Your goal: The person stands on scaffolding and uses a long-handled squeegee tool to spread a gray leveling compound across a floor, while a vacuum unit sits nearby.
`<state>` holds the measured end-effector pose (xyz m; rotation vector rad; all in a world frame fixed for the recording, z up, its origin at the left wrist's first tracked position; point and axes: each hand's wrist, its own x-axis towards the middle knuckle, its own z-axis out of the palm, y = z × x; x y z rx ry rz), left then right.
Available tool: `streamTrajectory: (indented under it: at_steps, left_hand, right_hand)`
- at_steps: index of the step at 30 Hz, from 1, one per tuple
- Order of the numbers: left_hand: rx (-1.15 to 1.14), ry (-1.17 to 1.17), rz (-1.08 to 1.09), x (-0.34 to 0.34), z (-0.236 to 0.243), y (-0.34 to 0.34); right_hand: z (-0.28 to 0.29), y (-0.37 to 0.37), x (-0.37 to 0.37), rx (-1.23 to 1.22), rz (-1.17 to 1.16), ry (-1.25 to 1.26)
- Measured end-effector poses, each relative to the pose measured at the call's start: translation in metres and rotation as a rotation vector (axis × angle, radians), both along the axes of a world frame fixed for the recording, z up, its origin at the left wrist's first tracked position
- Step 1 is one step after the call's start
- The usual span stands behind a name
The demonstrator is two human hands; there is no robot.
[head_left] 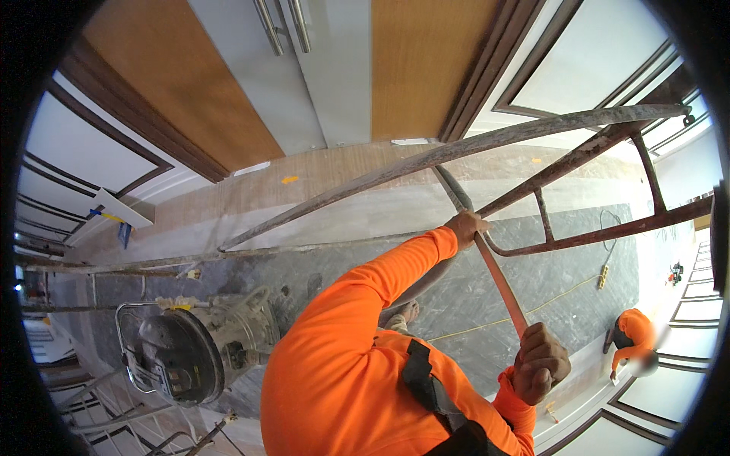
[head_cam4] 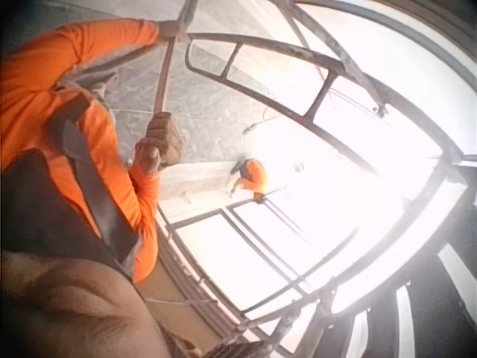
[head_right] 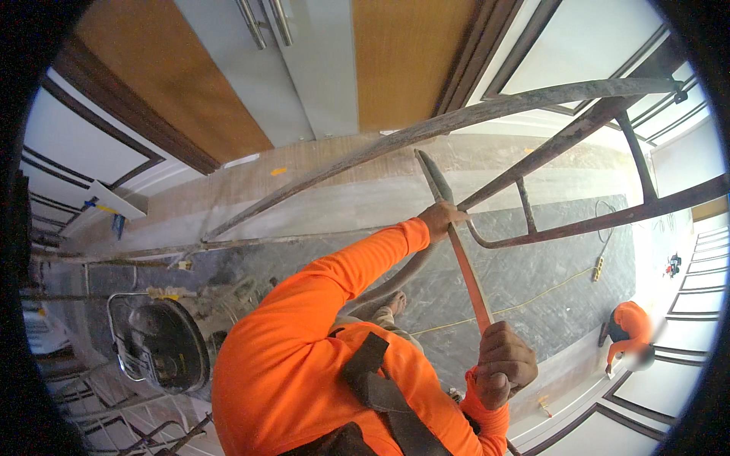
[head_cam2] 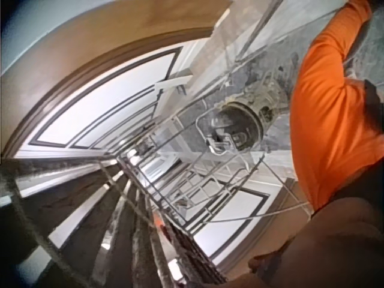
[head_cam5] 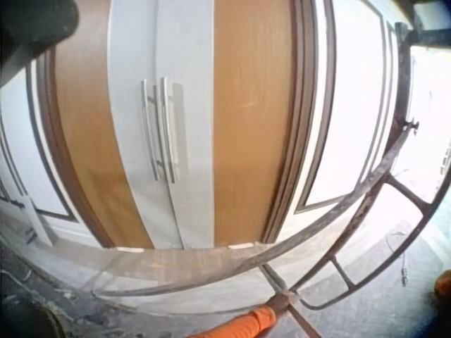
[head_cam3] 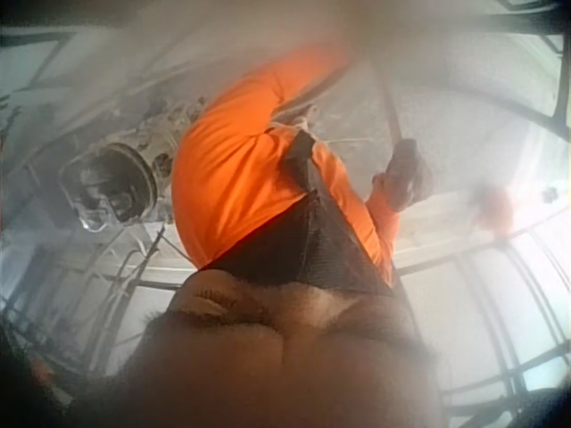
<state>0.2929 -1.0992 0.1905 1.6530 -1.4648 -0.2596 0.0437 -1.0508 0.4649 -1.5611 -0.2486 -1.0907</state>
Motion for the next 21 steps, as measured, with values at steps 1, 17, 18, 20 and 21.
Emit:
streamTrajectory:
  at_steps: [1, 17, 18, 20, 21]
  left_hand:
    - [-0.002, 0.011, 0.014, 0.004, 0.001, -0.005]
    - [0.06, 0.019, 0.073, 0.046, -0.053, -0.089]
    - [0.045, 0.041, 0.088, 0.045, -0.053, -0.091]
    - [-0.003, 0.049, 0.117, 0.041, -0.053, -0.09]
    - [-0.043, 0.036, 0.13, 0.039, -0.051, -0.088]
  right_hand:
    - [0.001, -0.003, 0.003, -0.017, -0.024, 0.044]
    - [-0.062, -0.066, 0.033, -0.037, -0.001, 0.396]
    - [-0.061, -0.069, 0.032, -0.018, -0.004, 0.375]
    - [-0.054, -0.071, 0.03, 0.0, 0.011, 0.349]
    - [-0.049, -0.074, 0.029, 0.01, 0.022, 0.341]
